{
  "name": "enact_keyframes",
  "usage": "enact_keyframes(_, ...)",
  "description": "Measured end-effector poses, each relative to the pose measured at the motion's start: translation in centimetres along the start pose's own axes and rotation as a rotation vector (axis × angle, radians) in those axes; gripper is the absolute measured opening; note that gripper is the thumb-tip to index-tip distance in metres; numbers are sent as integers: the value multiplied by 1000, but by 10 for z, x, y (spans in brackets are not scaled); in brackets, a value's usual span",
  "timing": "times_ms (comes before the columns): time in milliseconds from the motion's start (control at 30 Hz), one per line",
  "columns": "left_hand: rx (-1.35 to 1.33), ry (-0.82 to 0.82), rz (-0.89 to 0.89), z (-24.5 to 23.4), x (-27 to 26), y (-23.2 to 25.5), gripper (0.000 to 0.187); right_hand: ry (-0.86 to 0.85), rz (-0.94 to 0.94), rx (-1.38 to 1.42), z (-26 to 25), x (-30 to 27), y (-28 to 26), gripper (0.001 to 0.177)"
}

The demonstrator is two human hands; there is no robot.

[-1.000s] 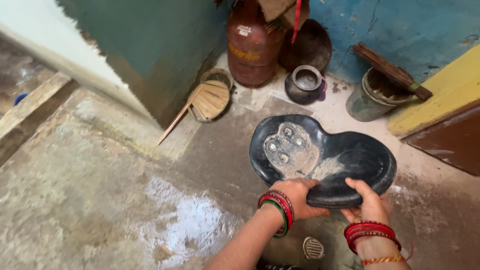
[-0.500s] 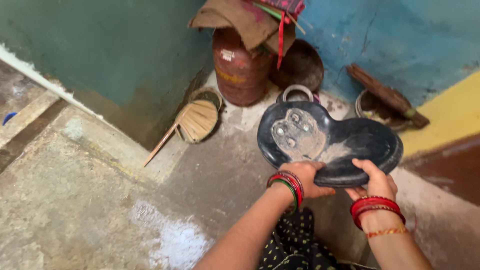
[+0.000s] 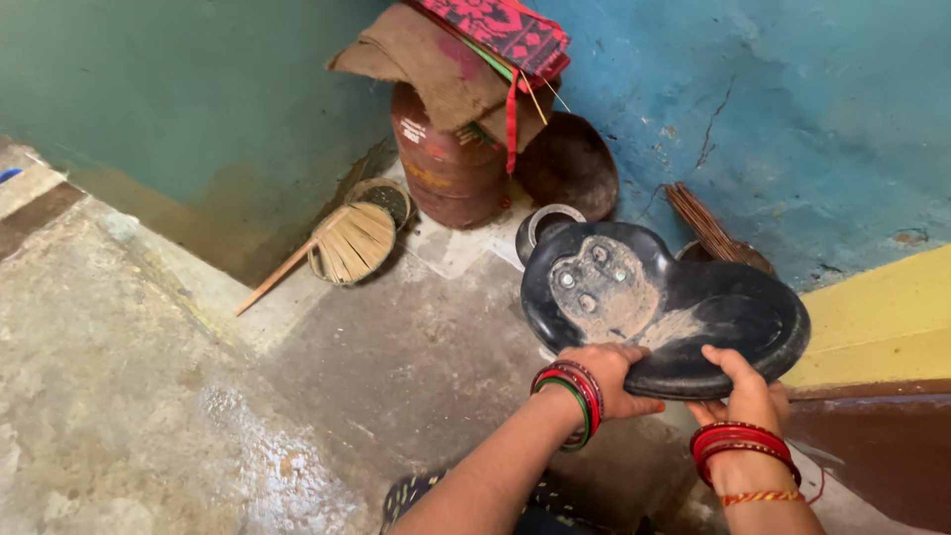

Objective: The person picks up and moves various household items on a concrete floor, including a black plastic stool, a yellow container, a toy truck, and a folded mat. The person places each item in a different location within the room.

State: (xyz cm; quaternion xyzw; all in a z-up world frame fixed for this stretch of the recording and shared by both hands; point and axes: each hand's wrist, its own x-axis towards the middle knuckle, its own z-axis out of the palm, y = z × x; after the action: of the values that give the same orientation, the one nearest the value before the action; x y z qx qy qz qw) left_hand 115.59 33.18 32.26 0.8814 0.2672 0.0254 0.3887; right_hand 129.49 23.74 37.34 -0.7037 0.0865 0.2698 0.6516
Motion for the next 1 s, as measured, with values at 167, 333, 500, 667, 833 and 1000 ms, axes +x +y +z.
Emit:
enact_keyframes(167, 18, -10, -21, 5, 19, 10, 87, 55, 55, 29, -4, 18, -8, 45)
enact_keyframes(333, 9, -46, -33, 8, 31, 13, 86, 66, 41, 58, -9, 30, -9, 49)
enact_keyframes(500, 9, -45, -16, 8, 45, 11, 86, 92, 65, 95, -6, 46, -10, 49)
enact_keyframes(667, -38, -24, -35, 10, 60, 0, 86, 16, 63, 63, 3, 65, -8, 46)
enact_keyframes(833, -75, -34, -75, -3, 80, -15, 85, -18, 46, 60, 30, 83, -15, 43)
enact_keyframes(1000, -115, -17, -69, -7, 95, -29, 87, -44, 23, 24, 51, 95, -23, 42)
